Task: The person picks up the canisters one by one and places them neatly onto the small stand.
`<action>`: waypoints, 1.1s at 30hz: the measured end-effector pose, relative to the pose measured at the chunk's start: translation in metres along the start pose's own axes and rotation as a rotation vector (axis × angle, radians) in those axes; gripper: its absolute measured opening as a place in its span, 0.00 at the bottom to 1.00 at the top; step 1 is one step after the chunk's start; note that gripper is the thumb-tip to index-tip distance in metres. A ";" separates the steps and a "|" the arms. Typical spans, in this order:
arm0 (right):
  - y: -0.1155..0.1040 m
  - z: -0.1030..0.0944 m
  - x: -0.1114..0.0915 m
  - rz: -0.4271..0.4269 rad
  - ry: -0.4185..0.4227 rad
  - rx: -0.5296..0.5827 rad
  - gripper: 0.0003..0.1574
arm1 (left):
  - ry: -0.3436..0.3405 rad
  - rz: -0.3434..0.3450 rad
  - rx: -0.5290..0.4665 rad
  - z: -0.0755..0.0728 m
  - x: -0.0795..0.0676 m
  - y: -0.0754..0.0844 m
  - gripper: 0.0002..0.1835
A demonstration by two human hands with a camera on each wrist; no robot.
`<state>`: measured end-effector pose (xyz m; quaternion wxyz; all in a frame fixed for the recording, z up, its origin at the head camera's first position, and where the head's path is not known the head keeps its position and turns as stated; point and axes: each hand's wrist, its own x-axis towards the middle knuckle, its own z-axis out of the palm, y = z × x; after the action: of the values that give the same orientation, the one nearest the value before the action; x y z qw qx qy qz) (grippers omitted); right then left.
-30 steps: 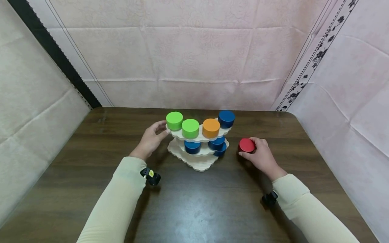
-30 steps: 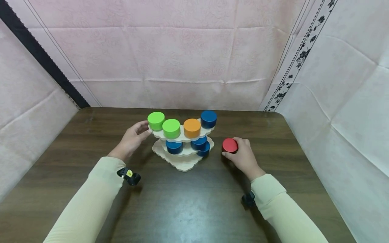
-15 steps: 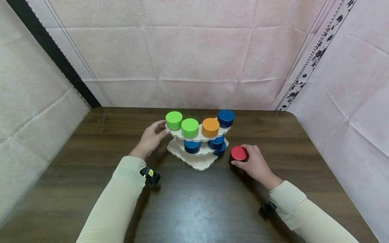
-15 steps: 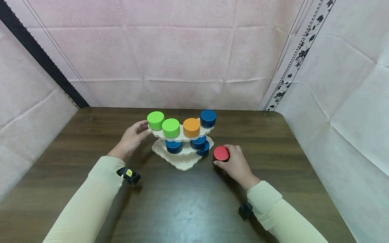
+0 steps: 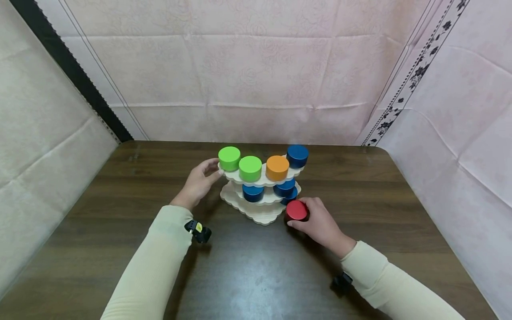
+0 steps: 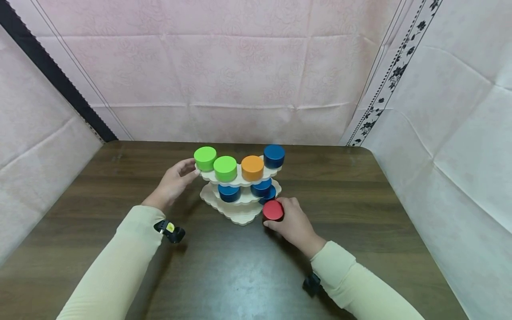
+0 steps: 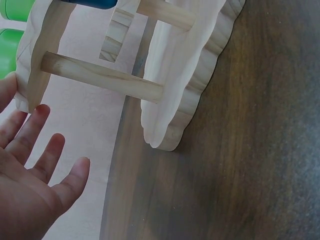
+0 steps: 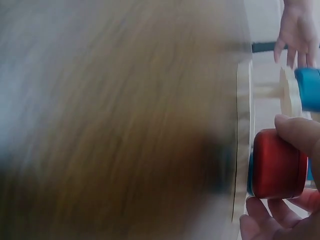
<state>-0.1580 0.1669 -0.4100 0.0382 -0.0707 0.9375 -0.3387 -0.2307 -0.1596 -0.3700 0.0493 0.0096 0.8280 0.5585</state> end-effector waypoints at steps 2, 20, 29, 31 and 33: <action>-0.004 0.004 0.000 0.004 -0.011 -0.001 0.43 | 0.000 -0.002 0.001 0.000 0.000 0.000 0.29; -0.024 0.025 0.004 -0.001 -0.042 0.019 0.44 | 0.007 -0.005 0.011 0.000 0.001 0.000 0.29; -0.030 0.031 0.005 0.026 -0.017 0.037 0.44 | 0.009 0.014 0.013 0.001 0.001 0.000 0.28; -0.031 0.032 0.006 0.038 -0.015 0.046 0.44 | 0.009 0.018 0.011 0.001 0.001 0.000 0.28; -0.032 0.033 0.006 0.040 -0.013 0.055 0.44 | 0.010 0.019 0.010 0.001 0.001 0.000 0.28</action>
<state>-0.1570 0.1210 -0.4150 0.0529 -0.0528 0.9288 -0.3631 -0.2314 -0.1588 -0.3709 0.0396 0.0150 0.8308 0.5550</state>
